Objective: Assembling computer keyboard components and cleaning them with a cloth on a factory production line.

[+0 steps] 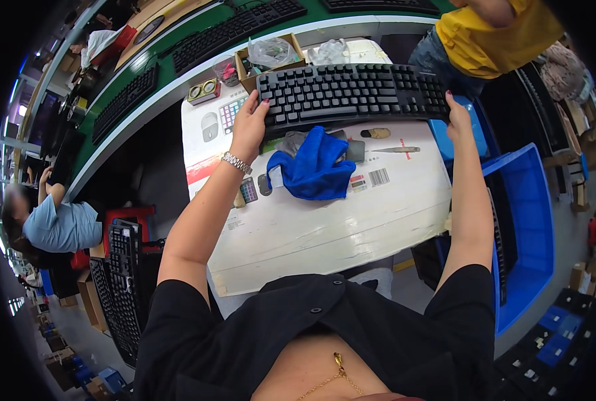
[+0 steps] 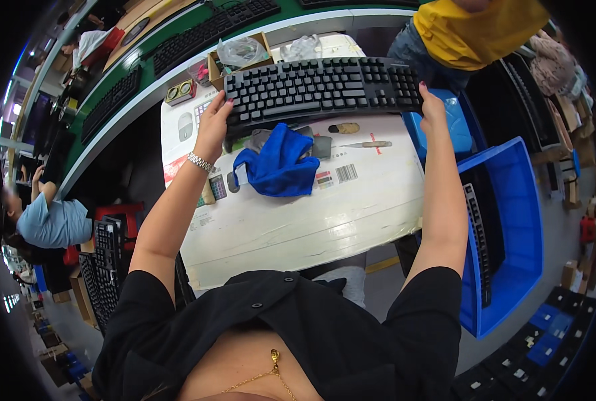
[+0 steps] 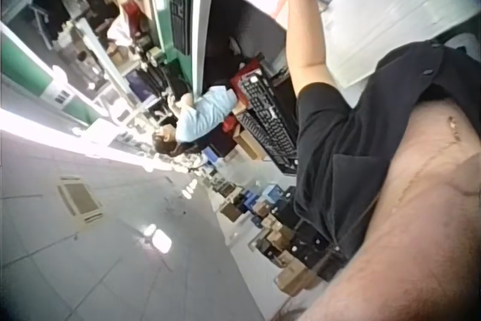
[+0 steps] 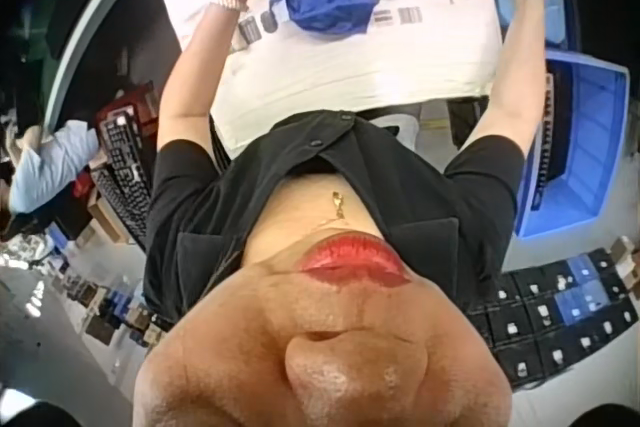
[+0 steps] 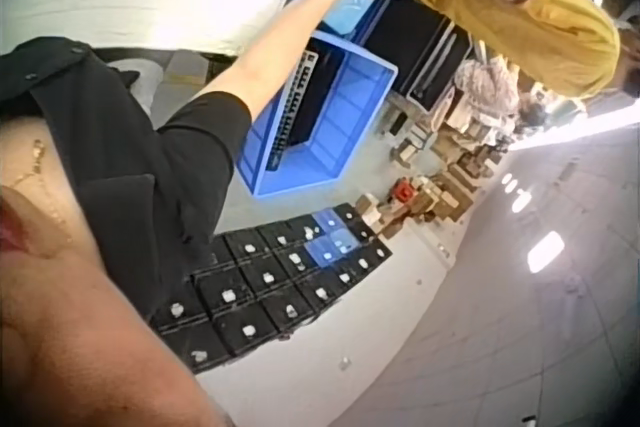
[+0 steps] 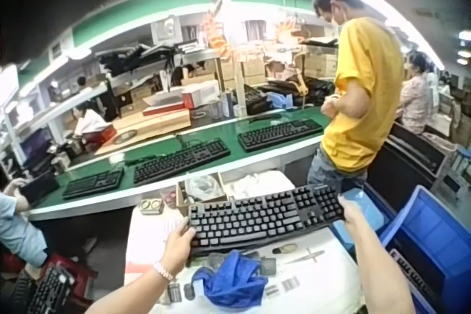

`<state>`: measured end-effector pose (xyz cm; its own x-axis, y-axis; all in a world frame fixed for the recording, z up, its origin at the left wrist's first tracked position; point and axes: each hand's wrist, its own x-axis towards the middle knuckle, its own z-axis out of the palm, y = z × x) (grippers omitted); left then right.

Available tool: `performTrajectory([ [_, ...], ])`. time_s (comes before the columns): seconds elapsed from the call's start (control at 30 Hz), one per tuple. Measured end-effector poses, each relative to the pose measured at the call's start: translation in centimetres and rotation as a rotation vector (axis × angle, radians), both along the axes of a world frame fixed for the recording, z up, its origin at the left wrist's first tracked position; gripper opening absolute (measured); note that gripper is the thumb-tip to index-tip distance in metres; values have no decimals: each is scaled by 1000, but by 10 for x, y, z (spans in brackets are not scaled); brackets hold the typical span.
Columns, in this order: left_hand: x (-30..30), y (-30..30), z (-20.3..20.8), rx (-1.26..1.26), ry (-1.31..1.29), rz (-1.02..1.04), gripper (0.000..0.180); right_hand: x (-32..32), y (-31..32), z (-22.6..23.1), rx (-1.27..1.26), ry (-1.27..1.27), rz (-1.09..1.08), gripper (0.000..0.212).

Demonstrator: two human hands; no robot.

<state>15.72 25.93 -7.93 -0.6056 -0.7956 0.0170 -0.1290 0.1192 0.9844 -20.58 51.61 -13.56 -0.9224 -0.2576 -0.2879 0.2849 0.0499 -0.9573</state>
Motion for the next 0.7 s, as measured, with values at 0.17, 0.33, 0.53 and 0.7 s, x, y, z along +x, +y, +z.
performTrajectory([
  [0.17,-9,13,4,100,195,29,53,-23,27,-7,-246,-4,-20,41],
  [0.33,-21,27,14,110,311,-7,51,-30,59,5,-499,-30,-23,36],
  [0.53,-32,54,39,94,470,-92,49,-17,112,38,-686,-21,-77,35],
  [0.7,-5,83,65,196,578,-35,46,11,159,60,-919,60,147,35],
])
